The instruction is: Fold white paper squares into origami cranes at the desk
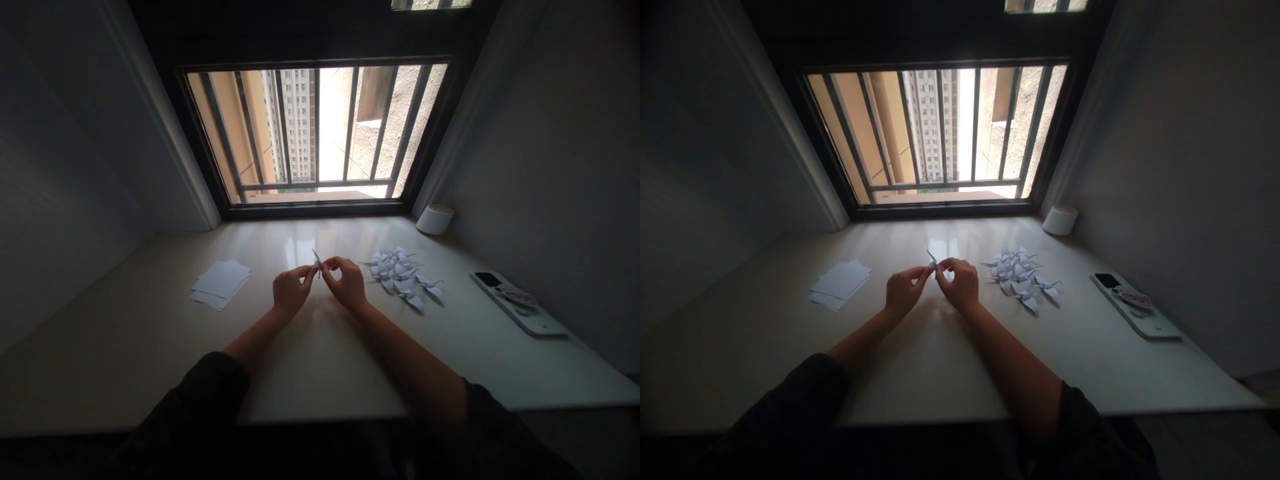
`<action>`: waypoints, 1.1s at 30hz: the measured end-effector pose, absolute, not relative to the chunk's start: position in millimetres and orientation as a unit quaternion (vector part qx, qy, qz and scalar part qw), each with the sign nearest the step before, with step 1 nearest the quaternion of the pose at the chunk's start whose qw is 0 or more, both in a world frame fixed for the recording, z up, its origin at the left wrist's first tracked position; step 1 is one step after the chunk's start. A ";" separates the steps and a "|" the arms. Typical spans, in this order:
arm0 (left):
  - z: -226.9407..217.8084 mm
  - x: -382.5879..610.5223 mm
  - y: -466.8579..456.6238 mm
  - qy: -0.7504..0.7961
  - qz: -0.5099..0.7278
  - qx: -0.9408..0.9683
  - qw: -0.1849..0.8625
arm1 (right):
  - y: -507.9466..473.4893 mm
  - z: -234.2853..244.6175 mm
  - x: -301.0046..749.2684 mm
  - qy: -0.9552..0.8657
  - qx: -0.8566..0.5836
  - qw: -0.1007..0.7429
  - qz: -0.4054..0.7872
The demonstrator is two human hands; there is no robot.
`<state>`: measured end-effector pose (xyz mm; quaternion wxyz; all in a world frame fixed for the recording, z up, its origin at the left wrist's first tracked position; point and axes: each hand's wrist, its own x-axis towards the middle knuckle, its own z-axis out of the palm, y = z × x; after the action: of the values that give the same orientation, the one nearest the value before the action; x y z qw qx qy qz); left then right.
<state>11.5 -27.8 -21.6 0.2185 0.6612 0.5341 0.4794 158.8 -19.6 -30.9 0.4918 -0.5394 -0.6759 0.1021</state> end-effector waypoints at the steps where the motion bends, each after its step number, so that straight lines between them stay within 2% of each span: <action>1: -21.2 11.2 -27.8 0.539 0.471 0.668 0.203 | -20.2 -30.0 158.8 -0.676 -0.537 0.495 0.101; 5: -22.7 11.7 -26.1 0.542 0.450 0.686 0.180 | -21.1 -29.5 159.4 -0.669 -0.510 0.527 0.118; 9: -27.2 13.5 -23.1 0.525 0.485 0.647 0.266 | -19.3 -32.9 160.1 -0.648 -0.502 0.552 0.154; 12: -28.5 12.3 -20.5 0.519 0.501 0.624 0.301 | -16.2 -36.1 160.9 -0.633 -0.525 0.540 0.179; 19: -20.4 6.3 -19.2 0.539 0.448 0.674 0.234 | -12.2 -37.7 163.3 -0.655 -0.517 0.512 0.205; 25: -18.3 8.2 -19.9 0.460 0.424 0.696 0.352 | -13.9 -36.1 163.7 -0.669 -0.507 0.503 0.207; 33: -20.5 12.9 -23.4 0.419 0.450 0.688 0.384 | -19.0 -34.2 157.5 -0.673 -0.484 0.499 0.250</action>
<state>12.9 -23.4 -20.5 0.3839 0.6883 0.4195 0.4504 157.5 -19.0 -34.2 0.4995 -0.4844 -0.6733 0.2501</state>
